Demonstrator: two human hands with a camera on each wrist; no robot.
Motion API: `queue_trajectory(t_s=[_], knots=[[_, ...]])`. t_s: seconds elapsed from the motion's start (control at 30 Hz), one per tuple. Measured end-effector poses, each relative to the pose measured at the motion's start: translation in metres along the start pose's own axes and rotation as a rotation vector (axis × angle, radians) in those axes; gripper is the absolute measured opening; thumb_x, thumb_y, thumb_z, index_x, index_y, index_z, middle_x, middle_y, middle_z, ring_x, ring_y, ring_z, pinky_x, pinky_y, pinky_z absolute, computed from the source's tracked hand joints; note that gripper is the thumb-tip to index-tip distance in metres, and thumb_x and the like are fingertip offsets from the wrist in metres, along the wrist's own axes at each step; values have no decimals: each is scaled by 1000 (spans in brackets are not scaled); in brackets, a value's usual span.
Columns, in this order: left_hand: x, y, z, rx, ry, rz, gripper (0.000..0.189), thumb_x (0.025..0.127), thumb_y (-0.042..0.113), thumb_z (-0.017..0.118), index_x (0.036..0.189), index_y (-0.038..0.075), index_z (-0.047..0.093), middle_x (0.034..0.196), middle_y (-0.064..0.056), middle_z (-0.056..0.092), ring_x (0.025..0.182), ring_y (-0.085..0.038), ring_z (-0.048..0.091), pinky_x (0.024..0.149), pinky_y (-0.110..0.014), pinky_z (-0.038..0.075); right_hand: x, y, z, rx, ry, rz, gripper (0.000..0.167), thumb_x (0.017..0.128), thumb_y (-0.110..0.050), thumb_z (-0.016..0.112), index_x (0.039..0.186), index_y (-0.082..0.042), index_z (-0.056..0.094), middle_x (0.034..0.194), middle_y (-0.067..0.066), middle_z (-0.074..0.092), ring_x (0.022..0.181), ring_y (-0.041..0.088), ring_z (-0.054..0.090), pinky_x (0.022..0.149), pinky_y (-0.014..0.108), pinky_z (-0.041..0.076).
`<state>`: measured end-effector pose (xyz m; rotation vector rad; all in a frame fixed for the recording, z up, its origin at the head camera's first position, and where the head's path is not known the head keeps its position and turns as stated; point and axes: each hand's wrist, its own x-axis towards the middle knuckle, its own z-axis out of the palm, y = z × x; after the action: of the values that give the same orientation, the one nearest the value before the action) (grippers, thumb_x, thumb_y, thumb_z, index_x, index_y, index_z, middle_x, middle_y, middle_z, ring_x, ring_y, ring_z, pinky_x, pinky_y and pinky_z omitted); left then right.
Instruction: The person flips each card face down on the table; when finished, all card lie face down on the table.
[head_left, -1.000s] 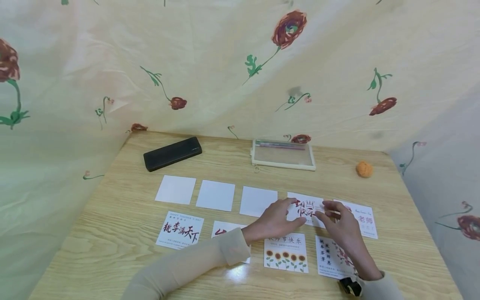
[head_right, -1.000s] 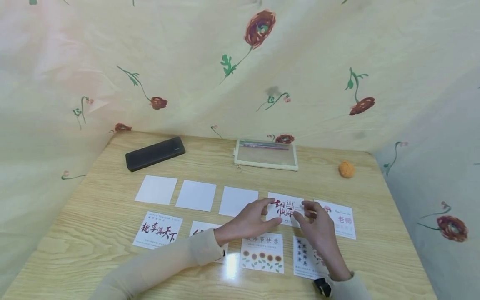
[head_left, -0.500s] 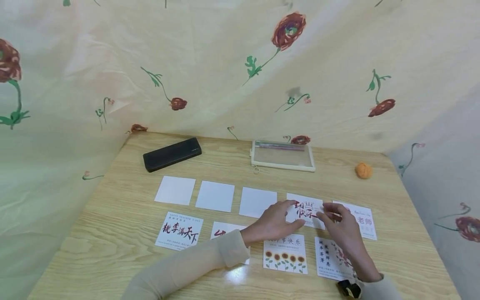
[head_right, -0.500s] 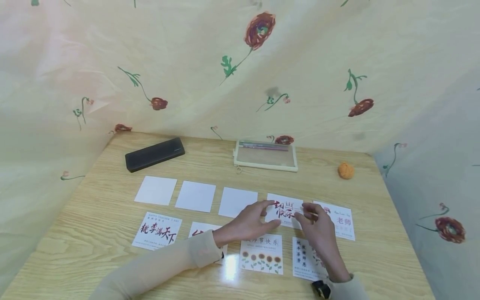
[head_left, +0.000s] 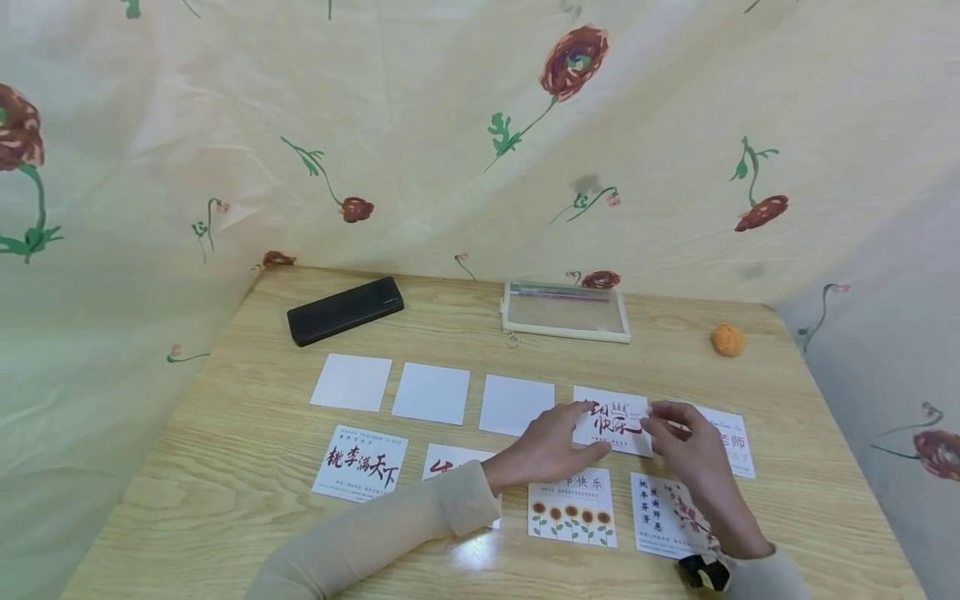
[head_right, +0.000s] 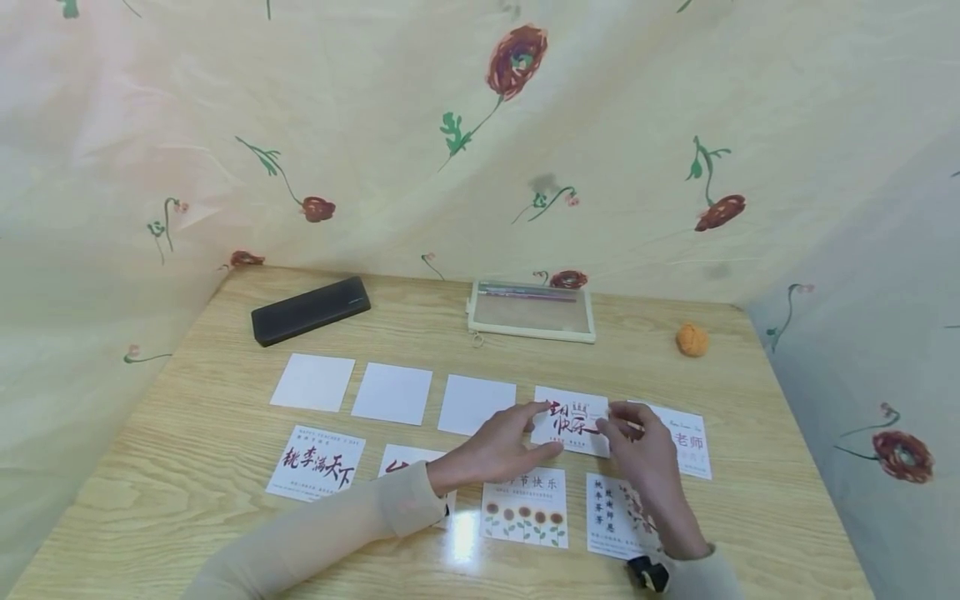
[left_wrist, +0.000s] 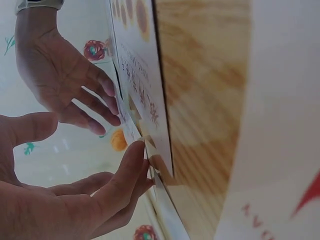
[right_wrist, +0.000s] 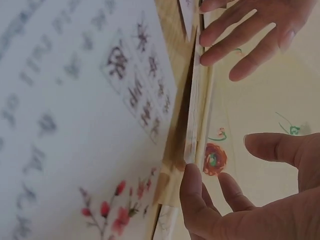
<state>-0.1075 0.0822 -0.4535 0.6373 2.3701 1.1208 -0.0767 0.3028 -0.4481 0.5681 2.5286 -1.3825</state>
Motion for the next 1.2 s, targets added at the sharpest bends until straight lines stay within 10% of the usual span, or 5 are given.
queue_trajectory(t_s=[0.27,0.5,0.83,1.2], knots=[[2,5,-6,28,-4,3,64,104,49,58,155,13,47,139,-5,66,120,-15,65,105,-28,51,-2,-5,-15,50,-34,-80,63,109,-38,54,156,1,38,153,24,46,94,-11,61,85,17,59],[2,11,-12,-18,-15,-39,67,104,60,51,155,17,47,137,-4,67,109,-11,65,94,-26,52,1,-13,-19,132,-115,-88,60,113,-38,42,159,0,33,147,23,58,96,-6,68,87,22,61],[6,16,-13,-102,7,-26,69,104,64,47,153,16,50,133,-5,69,102,-8,68,85,-21,51,3,-19,-9,178,-170,-108,54,112,-32,49,154,1,42,115,-18,74,98,-5,68,87,20,59],[7,14,-14,-279,33,64,56,105,55,53,147,17,56,141,-4,66,115,-11,70,88,-18,54,3,-20,6,125,-269,-98,61,111,-34,50,159,1,34,155,28,48,111,7,68,95,25,59]])
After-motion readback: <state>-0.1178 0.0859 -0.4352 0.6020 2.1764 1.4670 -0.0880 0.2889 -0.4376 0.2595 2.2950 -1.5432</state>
